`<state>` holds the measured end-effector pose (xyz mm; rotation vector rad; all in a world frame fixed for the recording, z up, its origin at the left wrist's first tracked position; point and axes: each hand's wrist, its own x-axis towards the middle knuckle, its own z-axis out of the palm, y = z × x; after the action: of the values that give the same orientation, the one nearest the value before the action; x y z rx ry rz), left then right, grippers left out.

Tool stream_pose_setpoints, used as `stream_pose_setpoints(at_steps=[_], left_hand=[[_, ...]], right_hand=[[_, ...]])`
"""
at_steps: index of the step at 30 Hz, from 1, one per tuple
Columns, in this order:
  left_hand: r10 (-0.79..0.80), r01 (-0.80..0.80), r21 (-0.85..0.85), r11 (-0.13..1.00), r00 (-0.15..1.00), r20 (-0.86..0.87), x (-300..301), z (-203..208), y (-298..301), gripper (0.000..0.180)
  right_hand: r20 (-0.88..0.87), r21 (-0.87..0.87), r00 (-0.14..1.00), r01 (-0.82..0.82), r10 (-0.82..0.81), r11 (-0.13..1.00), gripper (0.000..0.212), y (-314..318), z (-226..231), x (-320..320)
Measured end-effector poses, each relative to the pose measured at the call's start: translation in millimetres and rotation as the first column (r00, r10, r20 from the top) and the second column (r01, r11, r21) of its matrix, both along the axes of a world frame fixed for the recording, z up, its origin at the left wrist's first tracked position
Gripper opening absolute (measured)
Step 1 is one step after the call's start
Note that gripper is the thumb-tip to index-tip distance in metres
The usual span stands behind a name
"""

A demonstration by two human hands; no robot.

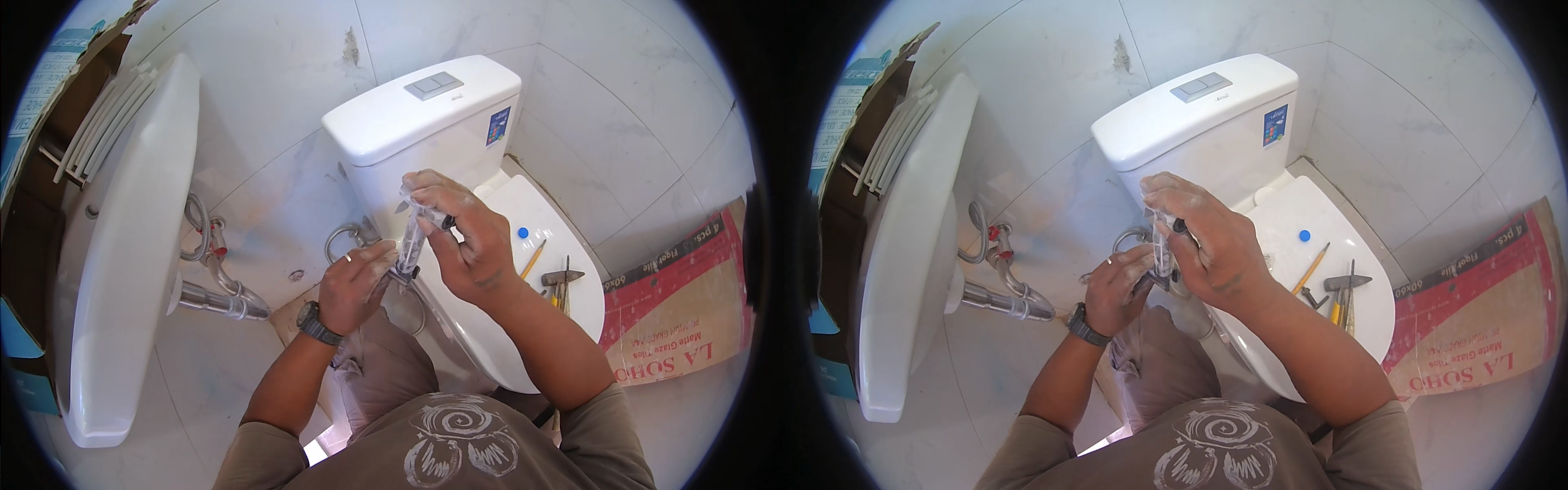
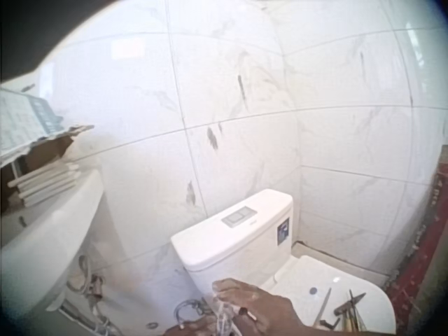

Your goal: The person connects a flexible water supply hose to the toilet tank, then uses a hammer and chisel to adjust a wall fitting. The person later retrieves a power drill and extension cord and returns to the bathroom to continue the installation.

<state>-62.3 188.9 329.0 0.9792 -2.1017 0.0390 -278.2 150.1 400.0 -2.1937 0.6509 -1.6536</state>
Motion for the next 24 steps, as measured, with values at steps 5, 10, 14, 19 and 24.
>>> stream_pose_setpoints(at_steps=[5,10,14,19,24], left_hand=[[0.001,-0.001,-0.025,1.000,1.000,0.001,-1.6,-2.1,-4.7,0.051],[0.122,-0.122,0.012,0.993,0.976,-0.179,-21.2,-3.8,2.9,0.056],[0.170,-0.141,0.116,0.983,0.942,-0.289,-22.8,-2.9,7.0,0.059],[0.124,-0.101,0.084,0.991,0.932,-0.340,1.5,-1.2,-5.1,0.060],[0.181,-0.129,0.134,0.983,0.836,-0.518,19.9,-0.1,-8.9,0.055]], right_hand=[[0.056,-0.001,0.996,0.069,-0.069,0.998,0.034,-1.7,2.7,2.6],[0.061,0.073,0.990,0.126,-0.131,0.989,0.038,-0.6,13.0,14.3],[0.029,-0.004,0.987,0.157,-0.157,0.988,0.040,-5.6,21.6,26.2],[-0.027,-0.073,0.995,0.090,-0.092,0.993,0.045,-10.5,29.5,49.1],[-0.047,0.030,0.998,-0.048,0.050,0.998,0.050,-12.5,36.4,70.4]])
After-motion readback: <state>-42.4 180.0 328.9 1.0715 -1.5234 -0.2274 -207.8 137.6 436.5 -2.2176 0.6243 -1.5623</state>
